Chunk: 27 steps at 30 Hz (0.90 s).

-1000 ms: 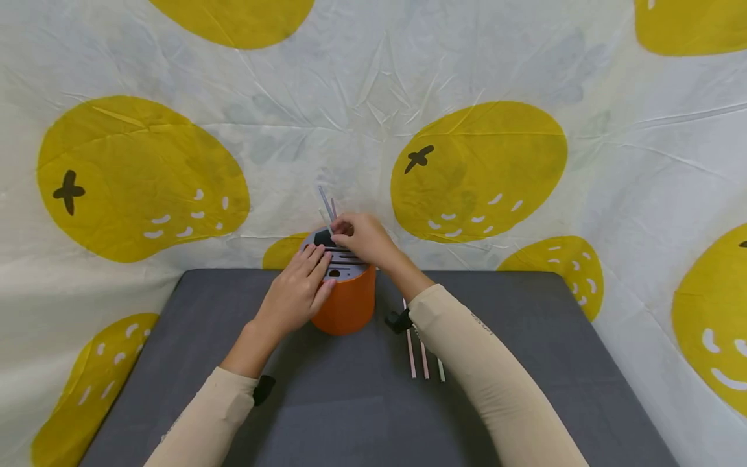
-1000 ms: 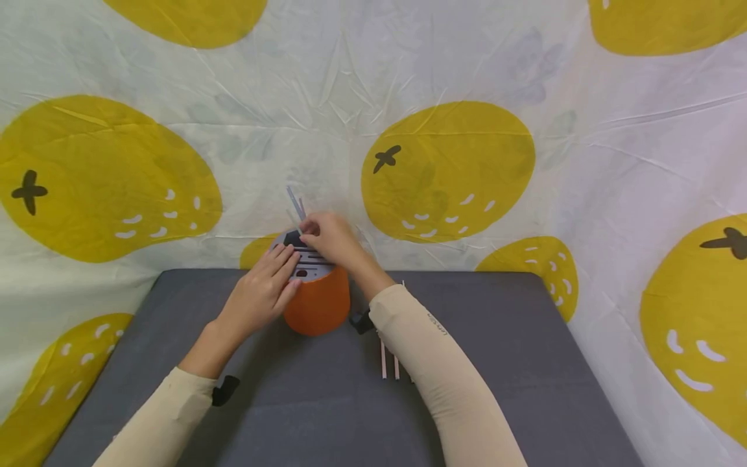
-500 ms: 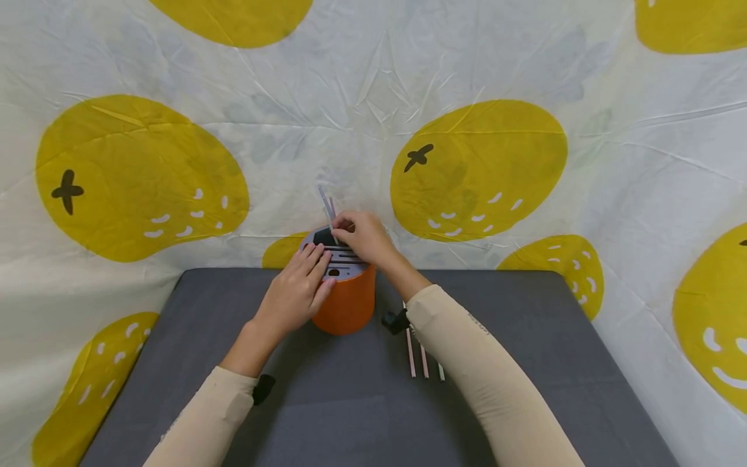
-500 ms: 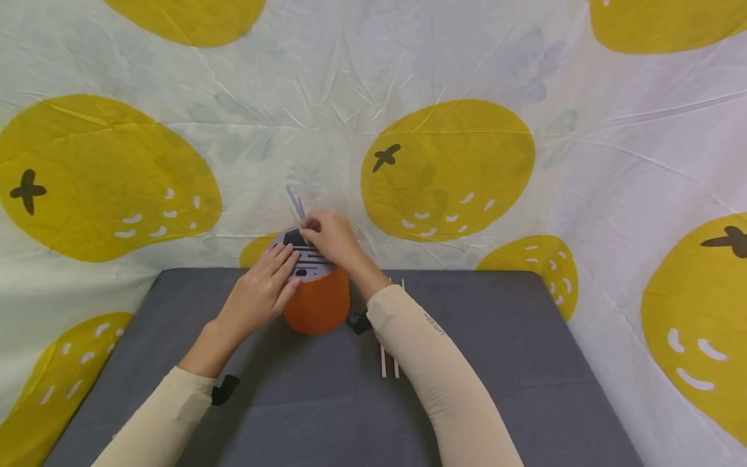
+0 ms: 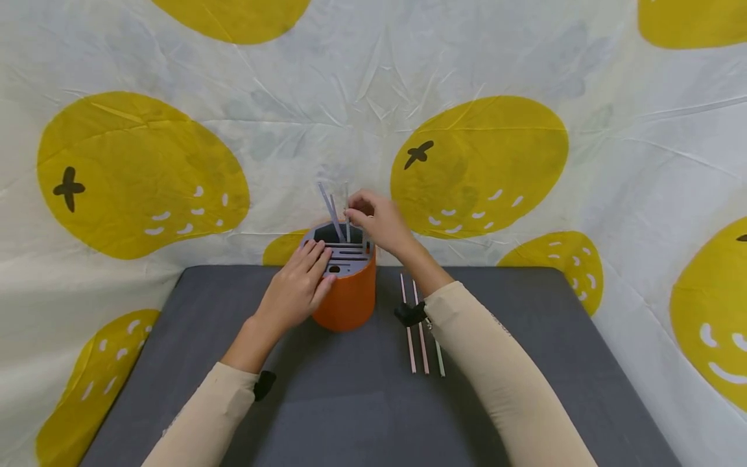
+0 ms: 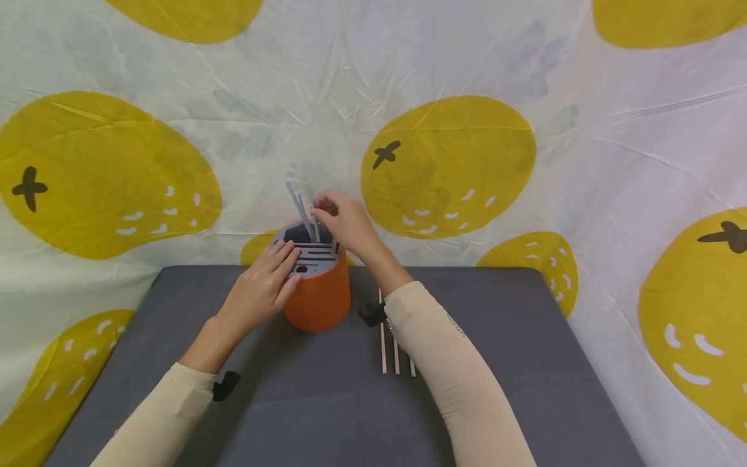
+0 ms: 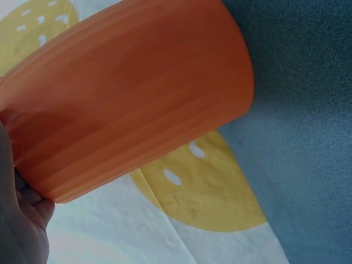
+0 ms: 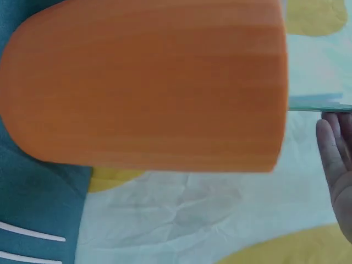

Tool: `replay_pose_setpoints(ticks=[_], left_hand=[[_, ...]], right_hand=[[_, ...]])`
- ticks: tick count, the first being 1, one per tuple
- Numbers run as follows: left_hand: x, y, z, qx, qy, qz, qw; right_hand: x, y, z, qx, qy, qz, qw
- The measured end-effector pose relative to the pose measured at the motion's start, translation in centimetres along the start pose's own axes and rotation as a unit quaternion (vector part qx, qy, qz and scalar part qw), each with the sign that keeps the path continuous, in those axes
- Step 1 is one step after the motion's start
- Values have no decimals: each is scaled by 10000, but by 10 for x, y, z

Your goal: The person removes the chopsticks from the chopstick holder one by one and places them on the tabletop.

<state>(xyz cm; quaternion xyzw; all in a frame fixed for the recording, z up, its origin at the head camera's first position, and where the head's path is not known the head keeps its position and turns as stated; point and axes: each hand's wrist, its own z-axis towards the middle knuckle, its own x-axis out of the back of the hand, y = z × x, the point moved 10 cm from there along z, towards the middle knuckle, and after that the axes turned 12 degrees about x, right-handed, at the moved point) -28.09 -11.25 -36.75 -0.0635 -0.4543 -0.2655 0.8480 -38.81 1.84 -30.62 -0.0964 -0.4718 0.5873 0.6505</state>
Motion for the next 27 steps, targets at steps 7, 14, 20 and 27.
replay_pose_setpoints(ticks=[7, 14, 20, 27], left_hand=[[-6, -5, 1, 176, -250, 68, 9995], [-7, -4, 2, 171, -289, 108, 9994], [-5, -4, 1, 159, -226, 54, 9996], [-5, -3, 2, 106, -185, 32, 9998]], right_hand=[[34, -7, -5, 376, 880, 922, 9911], [72, -21, -16, 755, 1697, 1543, 9704], [103, -26, -28, 921, 2334, 2097, 9450], [134, -22, -50, 749, 2707, 2080, 9369]])
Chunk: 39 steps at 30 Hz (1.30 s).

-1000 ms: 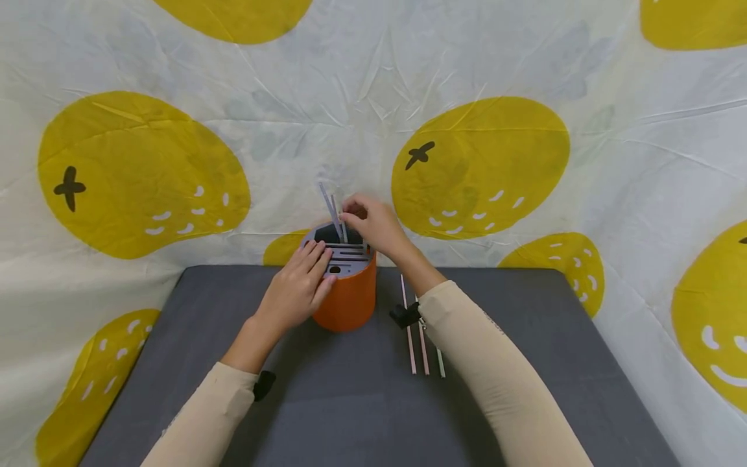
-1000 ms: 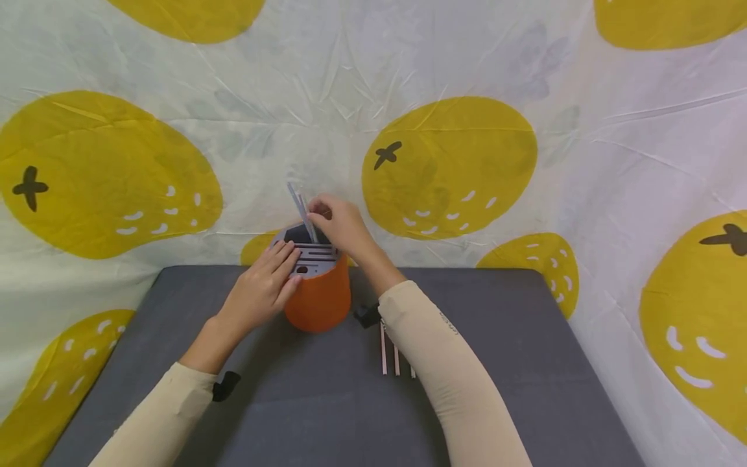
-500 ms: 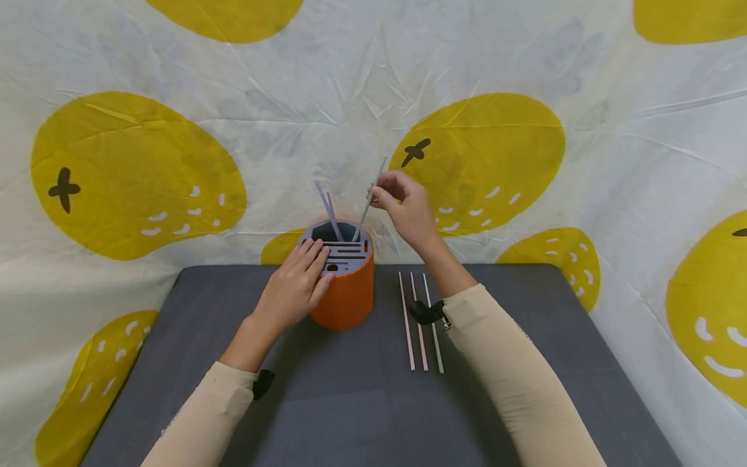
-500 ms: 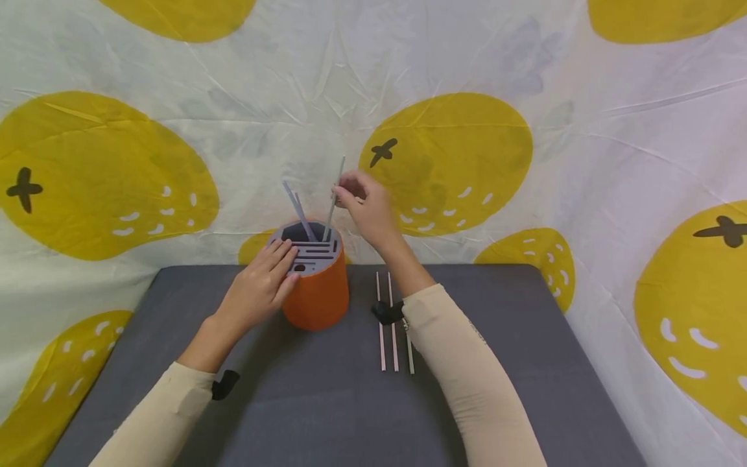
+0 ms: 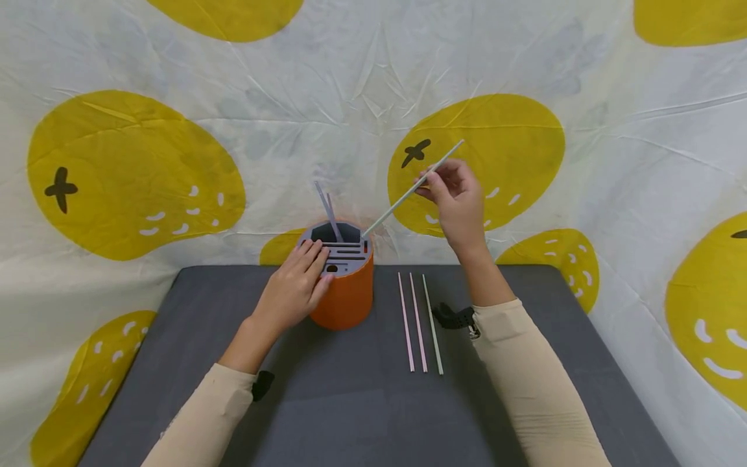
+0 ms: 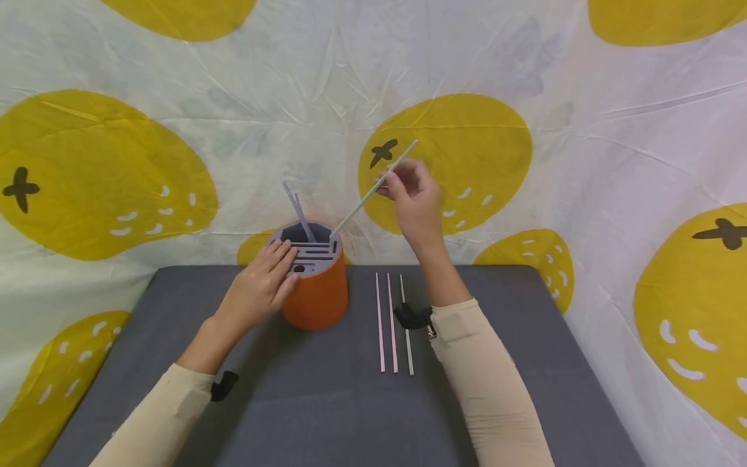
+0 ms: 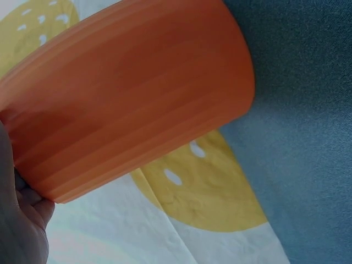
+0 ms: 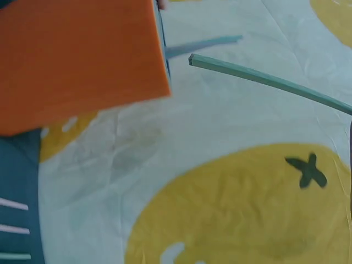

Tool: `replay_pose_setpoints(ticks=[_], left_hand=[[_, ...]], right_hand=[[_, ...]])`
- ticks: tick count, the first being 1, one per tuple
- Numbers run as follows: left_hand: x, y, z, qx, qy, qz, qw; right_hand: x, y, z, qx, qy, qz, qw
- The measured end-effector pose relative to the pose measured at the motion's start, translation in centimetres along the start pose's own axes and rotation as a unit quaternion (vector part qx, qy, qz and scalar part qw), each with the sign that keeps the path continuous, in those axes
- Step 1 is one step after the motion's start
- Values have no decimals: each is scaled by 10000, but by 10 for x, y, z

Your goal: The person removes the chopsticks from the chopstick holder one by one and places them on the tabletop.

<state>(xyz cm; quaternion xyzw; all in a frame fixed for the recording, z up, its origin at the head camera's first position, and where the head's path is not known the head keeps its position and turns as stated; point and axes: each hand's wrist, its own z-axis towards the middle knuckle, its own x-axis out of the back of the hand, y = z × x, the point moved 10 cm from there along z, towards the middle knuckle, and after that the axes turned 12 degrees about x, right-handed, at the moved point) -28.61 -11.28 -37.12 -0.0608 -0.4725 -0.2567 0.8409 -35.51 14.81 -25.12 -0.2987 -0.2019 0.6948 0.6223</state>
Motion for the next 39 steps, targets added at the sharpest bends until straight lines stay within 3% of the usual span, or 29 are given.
replay_pose_setpoints(ticks=[7, 14, 19, 22, 30, 39], left_hand=[[0, 1, -2, 25, -19, -37, 10000], [4, 1, -4, -25, 89, -68, 9999], [4, 0, -4, -39, 109, -33, 9999], [3, -1, -3, -17, 93, -2, 10000], [3, -2, -2, 63, -5, -11, 10000], [3, -3, -2, 97, 22, -23, 9999]], right_hand=[[43, -3, -6, -23, 143, -372, 9992], [77, 21, -26, -321, -343, -1187, 9918], [90, 44, -47, -634, -1086, -2165, 9681], [98, 58, -57, -887, -1405, -2485, 9543], [124, 110, -94, -1948, -1930, -2727, 9222], [140, 146, -133, -2605, -2204, -2758, 8986]])
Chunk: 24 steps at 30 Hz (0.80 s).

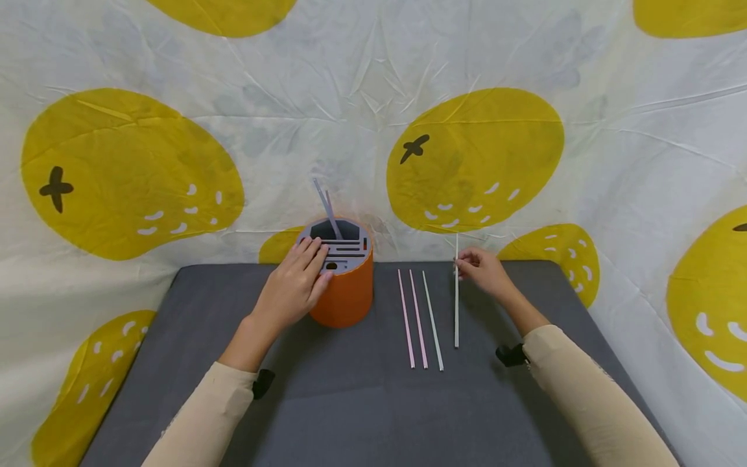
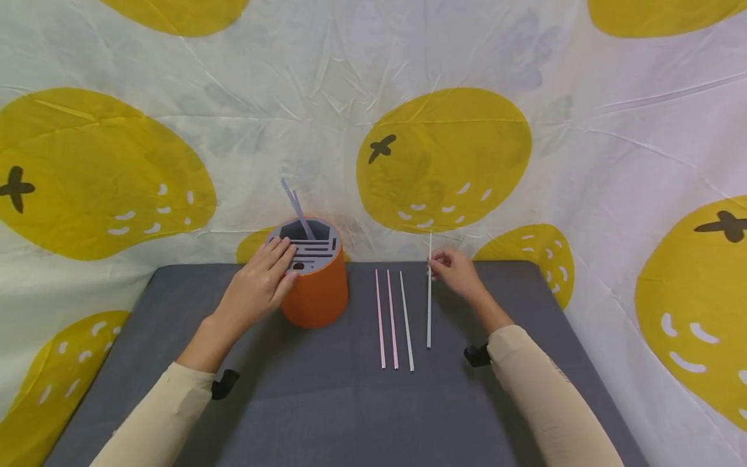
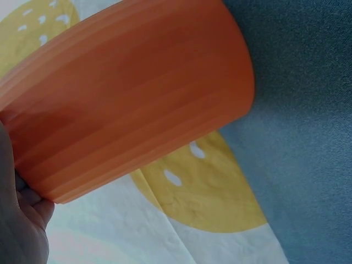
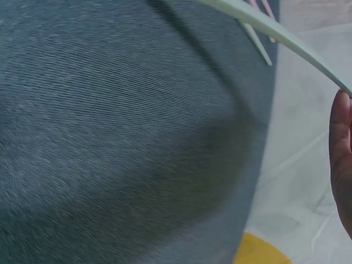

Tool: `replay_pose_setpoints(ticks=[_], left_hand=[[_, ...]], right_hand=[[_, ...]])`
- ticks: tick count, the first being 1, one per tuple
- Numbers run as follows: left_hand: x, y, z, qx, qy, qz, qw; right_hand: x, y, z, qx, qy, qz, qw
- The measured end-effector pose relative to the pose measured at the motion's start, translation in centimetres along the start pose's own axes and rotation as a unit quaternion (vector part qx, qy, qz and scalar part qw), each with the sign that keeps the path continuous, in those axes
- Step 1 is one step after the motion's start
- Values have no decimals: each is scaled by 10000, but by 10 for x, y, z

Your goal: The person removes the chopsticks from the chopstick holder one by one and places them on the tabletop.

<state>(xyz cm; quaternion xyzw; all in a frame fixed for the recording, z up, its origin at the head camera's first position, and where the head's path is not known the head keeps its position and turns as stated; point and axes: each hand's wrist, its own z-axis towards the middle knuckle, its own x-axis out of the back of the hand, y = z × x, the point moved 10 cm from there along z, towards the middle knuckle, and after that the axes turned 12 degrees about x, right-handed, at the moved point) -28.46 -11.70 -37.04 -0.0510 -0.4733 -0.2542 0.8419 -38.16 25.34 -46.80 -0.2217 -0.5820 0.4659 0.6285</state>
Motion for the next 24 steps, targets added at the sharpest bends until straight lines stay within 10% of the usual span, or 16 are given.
replay_pose_setpoints(ticks=[24], left_hand=[[0, 3, 1, -6, 12, 14, 10000]], right_hand=[[-49, 63, -23, -2206, 86, 706, 9728]])
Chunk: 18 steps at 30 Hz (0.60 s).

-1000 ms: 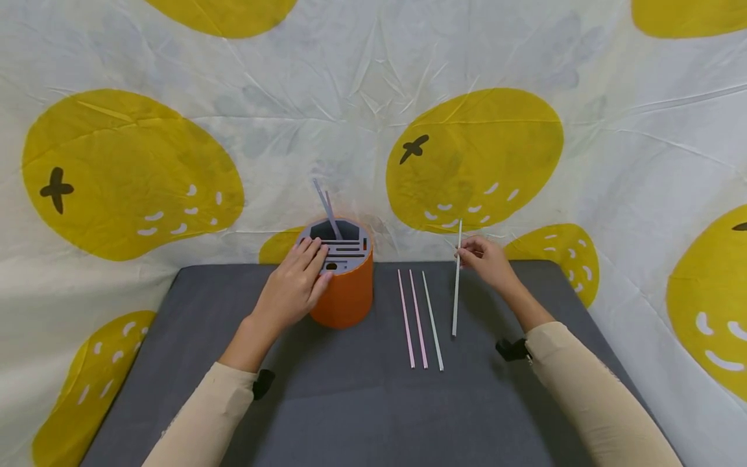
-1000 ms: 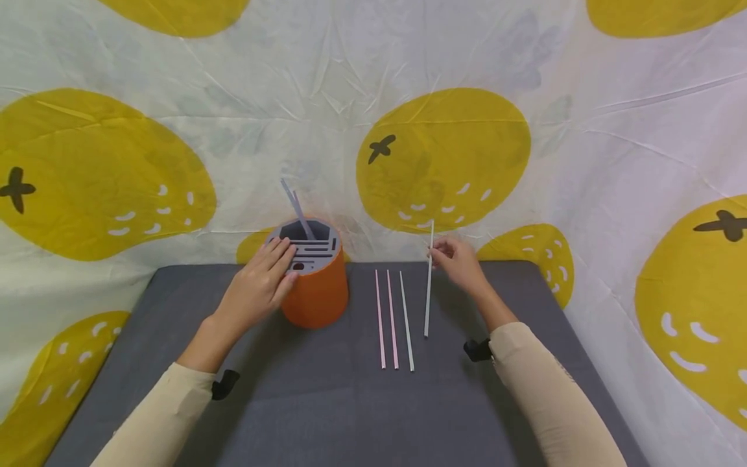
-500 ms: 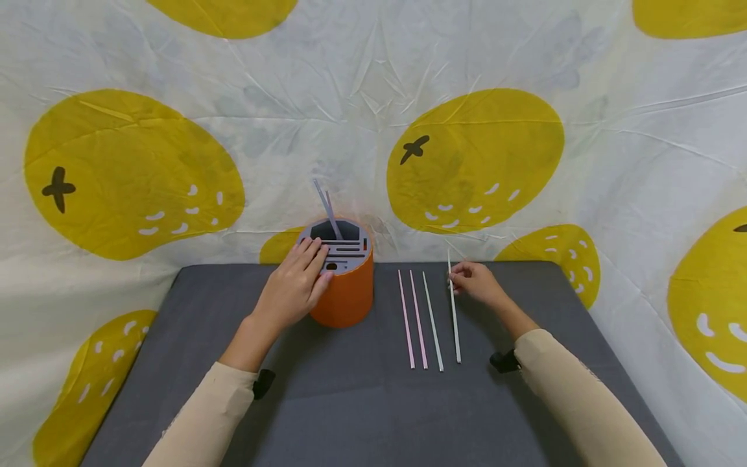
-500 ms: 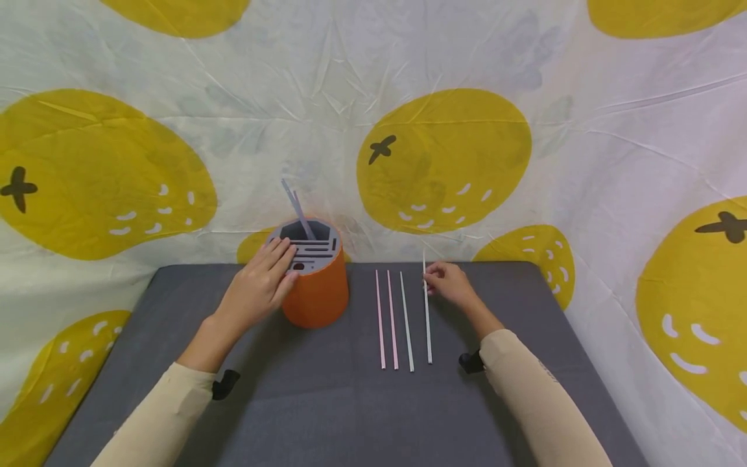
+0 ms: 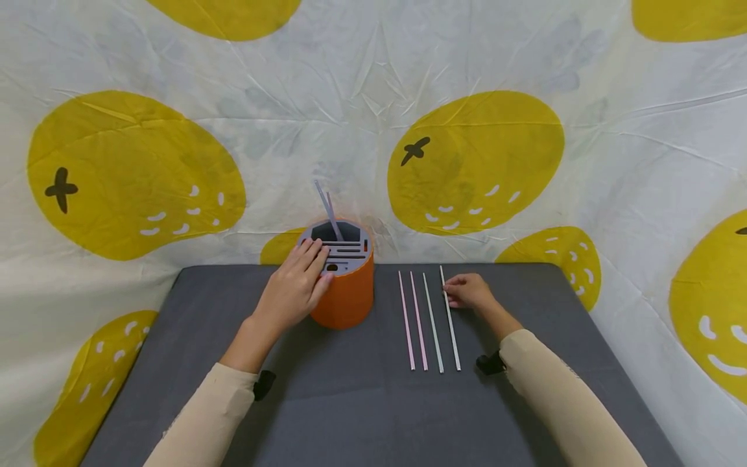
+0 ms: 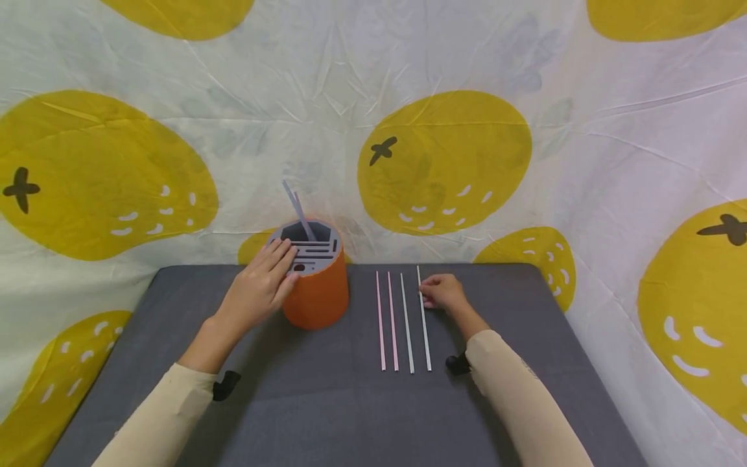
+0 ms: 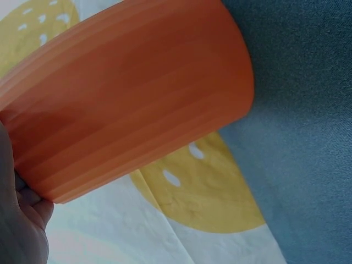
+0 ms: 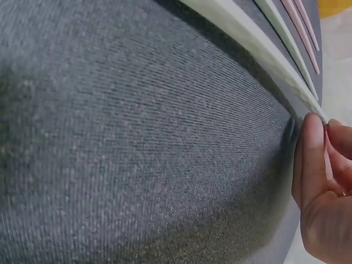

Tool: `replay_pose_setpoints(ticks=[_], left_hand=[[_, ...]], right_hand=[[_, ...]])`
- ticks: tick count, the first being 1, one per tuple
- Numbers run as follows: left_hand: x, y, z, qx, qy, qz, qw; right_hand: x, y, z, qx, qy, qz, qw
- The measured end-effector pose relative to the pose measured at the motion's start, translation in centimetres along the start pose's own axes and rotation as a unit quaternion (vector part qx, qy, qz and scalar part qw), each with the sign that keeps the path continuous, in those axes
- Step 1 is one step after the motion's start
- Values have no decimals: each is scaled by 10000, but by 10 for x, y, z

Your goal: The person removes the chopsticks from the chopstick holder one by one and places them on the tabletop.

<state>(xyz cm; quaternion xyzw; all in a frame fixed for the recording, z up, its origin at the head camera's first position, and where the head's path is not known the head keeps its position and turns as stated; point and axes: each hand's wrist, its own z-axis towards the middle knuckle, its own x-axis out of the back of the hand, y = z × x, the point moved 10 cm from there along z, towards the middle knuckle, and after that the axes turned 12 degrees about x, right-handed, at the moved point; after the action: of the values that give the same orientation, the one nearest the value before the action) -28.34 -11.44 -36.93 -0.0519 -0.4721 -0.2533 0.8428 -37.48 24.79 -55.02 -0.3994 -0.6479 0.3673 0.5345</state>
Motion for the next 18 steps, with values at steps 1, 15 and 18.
replay_pose_setpoints(ticks=[1, 15, 18], left_hand=[[1, 0, 0, -8, 10, -1, 10000], [0, -1, -1, 50, -47, 15, 10000], [0, -1, 0, 51, -49, -7, 10000]], right_hand=[[-1, -1, 0, -6, -6, -26, 10000], [-5, 3, 1, 78, 75, -350, 9993], [-4, 8, 4, 36, 127, -350, 9993]])
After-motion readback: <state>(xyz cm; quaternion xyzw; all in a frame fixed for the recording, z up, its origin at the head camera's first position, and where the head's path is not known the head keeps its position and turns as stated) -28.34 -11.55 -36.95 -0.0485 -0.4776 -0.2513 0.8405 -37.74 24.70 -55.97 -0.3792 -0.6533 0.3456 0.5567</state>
